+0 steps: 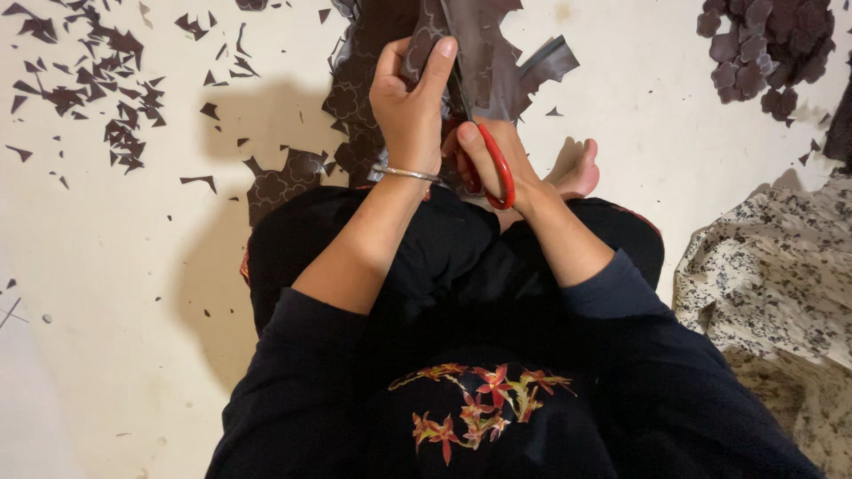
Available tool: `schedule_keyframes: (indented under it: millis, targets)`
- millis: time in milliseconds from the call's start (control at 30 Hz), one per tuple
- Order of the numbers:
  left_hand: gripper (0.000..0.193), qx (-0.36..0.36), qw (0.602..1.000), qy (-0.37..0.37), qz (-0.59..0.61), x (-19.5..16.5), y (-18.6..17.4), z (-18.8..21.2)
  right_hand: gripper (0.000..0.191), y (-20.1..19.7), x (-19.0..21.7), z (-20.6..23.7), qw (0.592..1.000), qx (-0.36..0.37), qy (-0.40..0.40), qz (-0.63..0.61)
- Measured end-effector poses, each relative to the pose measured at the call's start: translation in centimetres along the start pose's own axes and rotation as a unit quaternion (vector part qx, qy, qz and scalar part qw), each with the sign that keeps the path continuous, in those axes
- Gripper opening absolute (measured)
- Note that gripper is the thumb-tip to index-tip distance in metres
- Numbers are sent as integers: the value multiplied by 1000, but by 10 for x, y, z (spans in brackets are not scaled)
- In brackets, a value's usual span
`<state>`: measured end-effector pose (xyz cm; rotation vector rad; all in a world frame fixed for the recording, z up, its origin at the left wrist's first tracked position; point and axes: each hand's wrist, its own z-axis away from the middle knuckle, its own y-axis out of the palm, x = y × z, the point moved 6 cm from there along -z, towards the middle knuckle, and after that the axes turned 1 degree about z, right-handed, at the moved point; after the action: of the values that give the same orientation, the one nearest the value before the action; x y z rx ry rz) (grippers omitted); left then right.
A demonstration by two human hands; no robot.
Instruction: The person sits cross-legged on the floor and uses red-handled scissors to cut a dark brown patterned fabric. They hold the fabric with the left hand and cut along the pattern lines with the right hand, producing small cutouts that fall onto the floor.
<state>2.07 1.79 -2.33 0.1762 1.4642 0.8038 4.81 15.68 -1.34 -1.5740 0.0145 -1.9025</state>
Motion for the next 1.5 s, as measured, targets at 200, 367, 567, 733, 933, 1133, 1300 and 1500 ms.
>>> schedule_keyframes:
  millis: [200,367,567,733,933,1133,1300,1500]
  targets:
    - [24,11,998,-37,50,2,-1,1,99,0,3,1,999,4,-36,-24]
    - [22,28,997,-30,71,1,0,0,97,-1,2,2,998,11,-30,-52]
    - [20,29,993,-43,108,4,-1,-2,93,-3,-6,2,997,16,-12,-80]
    - [19,27,993,-43,109,6,1,-2,91,-5,-13,2,996,14,-11,-89]
    - [20,32,992,-40,115,4,1,-1,91,-5,-17,1,995,14,-7,-97]
    - [21,33,994,-38,100,1,1,-1,93,-8,-8,1,997,24,-29,-74]
    - [21,38,993,-41,99,1,2,-2,92,-9,4,2,992,61,-70,-83]
    - [22,48,995,-26,83,1,-1,-4,92,-6,10,0,990,80,-70,-90]
